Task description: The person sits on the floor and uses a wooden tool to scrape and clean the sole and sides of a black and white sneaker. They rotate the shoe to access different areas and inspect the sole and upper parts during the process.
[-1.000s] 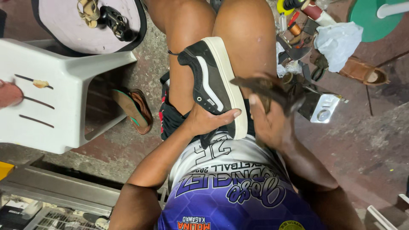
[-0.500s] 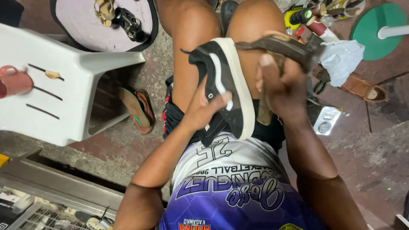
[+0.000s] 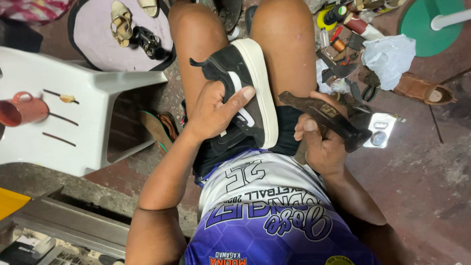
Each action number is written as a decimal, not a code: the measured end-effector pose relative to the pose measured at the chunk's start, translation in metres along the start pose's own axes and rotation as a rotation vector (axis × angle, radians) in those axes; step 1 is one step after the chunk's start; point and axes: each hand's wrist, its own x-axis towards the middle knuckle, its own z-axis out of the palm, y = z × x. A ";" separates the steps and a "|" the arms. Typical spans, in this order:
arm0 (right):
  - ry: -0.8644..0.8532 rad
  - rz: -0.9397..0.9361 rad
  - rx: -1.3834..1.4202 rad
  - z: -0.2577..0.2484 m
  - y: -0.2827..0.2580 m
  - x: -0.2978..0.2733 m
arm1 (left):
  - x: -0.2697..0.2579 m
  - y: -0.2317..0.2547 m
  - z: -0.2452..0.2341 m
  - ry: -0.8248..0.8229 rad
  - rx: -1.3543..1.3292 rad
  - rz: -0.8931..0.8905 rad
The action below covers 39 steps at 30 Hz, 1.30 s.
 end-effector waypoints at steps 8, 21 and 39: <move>0.042 0.085 0.021 -0.008 -0.010 0.021 | 0.026 0.004 0.003 -0.054 0.589 0.061; 0.018 0.073 -0.059 0.005 -0.012 0.067 | 0.045 0.022 0.008 -0.106 0.252 0.138; 0.079 0.201 -0.127 -0.045 0.057 0.056 | 0.040 0.010 -0.011 -0.106 0.180 0.330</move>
